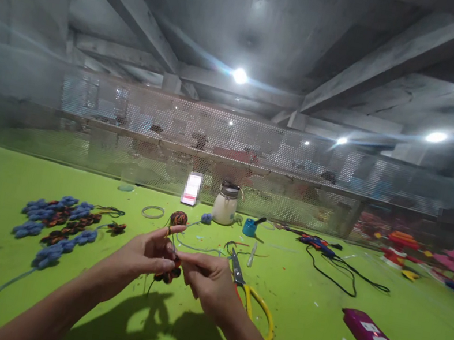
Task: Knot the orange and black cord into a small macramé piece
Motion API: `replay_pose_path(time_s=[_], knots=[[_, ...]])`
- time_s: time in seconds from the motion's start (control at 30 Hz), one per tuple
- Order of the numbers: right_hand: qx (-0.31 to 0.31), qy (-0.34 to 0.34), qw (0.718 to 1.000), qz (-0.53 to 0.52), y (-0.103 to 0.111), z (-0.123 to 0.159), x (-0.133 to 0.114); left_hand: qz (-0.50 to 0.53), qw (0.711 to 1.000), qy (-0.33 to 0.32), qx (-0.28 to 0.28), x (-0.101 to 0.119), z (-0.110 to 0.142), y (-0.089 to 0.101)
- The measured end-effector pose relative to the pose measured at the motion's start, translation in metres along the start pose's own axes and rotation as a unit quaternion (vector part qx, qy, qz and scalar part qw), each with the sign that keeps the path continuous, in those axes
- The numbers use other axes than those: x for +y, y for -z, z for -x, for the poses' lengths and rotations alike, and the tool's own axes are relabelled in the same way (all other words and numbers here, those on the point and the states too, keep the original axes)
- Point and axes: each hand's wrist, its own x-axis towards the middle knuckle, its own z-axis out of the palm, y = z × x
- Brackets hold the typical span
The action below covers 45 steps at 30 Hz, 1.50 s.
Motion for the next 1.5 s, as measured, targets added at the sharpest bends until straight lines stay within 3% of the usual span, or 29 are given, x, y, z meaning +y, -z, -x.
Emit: replay_pose_path(time_s=[0.37,0.6,0.8,1.1,1.5], knots=[[0.015,-0.048,0.998,0.04,-0.005,-0.001,0.009,-0.005,0.998,-0.001,0.057,-0.022,-0.015,0.01],[0.034,-0.078,0.996,-0.001,-0.009,-0.004,0.006,-0.006,0.996,-0.039,0.079,-0.017,-0.01,0.003],[0.071,-0.109,0.991,-0.022,-0.017,-0.009,-0.002,0.042,0.997,-0.016,0.065,-0.011,-0.006,0.01],[0.024,-0.165,0.981,-0.1,-0.024,-0.032,-0.009,0.099,0.994,-0.015,0.041,0.002,-0.004,0.031],[-0.018,-0.174,0.977,-0.121,-0.01,-0.026,0.0,0.041,0.997,0.031,0.065,0.001,-0.007,0.027]])
